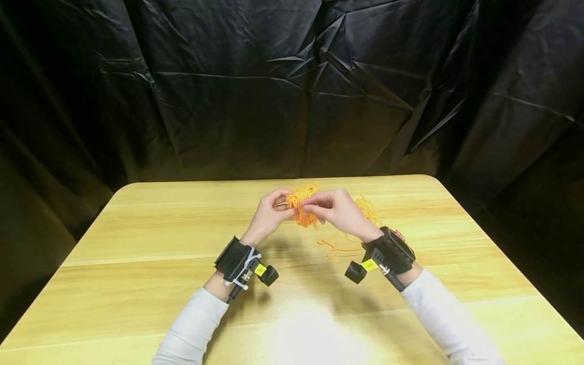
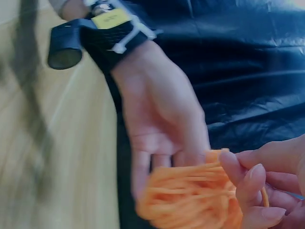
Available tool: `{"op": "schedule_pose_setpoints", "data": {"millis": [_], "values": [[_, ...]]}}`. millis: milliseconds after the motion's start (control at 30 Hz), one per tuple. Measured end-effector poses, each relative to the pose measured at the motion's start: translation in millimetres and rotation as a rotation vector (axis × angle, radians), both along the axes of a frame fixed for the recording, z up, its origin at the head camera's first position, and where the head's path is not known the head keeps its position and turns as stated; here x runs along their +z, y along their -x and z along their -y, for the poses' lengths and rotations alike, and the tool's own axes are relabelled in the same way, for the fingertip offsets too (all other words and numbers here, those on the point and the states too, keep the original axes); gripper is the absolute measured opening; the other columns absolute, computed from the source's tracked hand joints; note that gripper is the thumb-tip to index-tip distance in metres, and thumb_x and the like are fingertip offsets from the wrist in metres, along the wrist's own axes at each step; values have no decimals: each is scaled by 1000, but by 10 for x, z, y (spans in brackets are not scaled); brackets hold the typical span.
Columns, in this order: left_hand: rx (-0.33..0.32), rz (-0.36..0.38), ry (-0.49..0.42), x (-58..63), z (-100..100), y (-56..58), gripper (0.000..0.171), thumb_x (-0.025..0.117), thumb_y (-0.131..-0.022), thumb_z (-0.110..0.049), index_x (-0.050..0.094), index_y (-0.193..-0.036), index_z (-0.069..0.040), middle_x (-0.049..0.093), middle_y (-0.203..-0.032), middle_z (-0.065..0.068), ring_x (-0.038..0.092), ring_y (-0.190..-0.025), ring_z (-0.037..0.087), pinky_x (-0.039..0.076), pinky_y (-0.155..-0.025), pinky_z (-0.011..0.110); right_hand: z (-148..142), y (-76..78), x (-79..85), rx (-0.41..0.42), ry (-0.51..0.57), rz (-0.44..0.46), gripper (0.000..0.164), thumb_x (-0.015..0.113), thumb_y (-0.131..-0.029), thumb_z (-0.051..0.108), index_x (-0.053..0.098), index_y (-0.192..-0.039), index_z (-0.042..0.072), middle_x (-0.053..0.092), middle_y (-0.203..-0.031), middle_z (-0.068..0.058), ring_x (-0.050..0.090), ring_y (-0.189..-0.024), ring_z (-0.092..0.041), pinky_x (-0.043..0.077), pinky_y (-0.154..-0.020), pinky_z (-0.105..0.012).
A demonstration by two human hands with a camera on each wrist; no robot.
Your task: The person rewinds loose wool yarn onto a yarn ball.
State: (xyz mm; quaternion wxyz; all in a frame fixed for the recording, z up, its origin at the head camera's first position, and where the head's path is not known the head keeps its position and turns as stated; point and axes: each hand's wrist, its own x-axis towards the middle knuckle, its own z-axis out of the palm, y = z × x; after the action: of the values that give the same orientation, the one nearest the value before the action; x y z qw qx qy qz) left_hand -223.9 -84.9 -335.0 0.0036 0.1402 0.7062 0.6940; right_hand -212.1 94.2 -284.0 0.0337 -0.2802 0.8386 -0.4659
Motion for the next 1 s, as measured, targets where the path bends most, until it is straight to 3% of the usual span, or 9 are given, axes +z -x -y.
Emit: {"op": "schedule_pose_setpoints", "data": {"millis": [233,500,700,900,1000], "values": [[-145,6,68,-4,13,-10,34,57,-79,8,48,-112,6,56,-111,25,59,-97,31,53,-74,35,-47,140,91,-31,175,-17,21,63,-82,11,66,-100,0,67,-82,-12,49,-57,-18,43,-50,-21],[-235,-52,68,7,25,-26,33,56,-79,8,50,-112,5,58,-108,24,59,-95,26,52,-75,37,-139,311,-39,-116,330,144,26,59,-86,17,63,-106,0,65,-81,0,40,-51,-14,34,-46,-18],[-190,-39,-7,40,3,-35,33,55,-79,11,48,-111,9,57,-107,24,60,-92,21,52,-76,38,-147,356,-245,-142,388,327,29,49,-90,8,55,-113,-8,56,-69,3,40,-53,-6,35,-49,-16],[-101,-21,-40,53,-4,-5,35,55,-80,12,47,-113,9,55,-111,24,59,-93,18,51,-77,37,-87,314,-466,-164,349,391,31,44,-90,2,50,-117,-11,62,-93,-8,56,-68,-3,48,-64,-18],[-65,-13,-52,52,-3,5,36,55,-80,12,46,-114,10,54,-113,27,59,-94,19,51,-77,37,-56,269,-575,-139,361,420,26,41,-87,-4,53,-108,-15,60,-83,-6,52,-66,-5,46,-65,-19]]}}
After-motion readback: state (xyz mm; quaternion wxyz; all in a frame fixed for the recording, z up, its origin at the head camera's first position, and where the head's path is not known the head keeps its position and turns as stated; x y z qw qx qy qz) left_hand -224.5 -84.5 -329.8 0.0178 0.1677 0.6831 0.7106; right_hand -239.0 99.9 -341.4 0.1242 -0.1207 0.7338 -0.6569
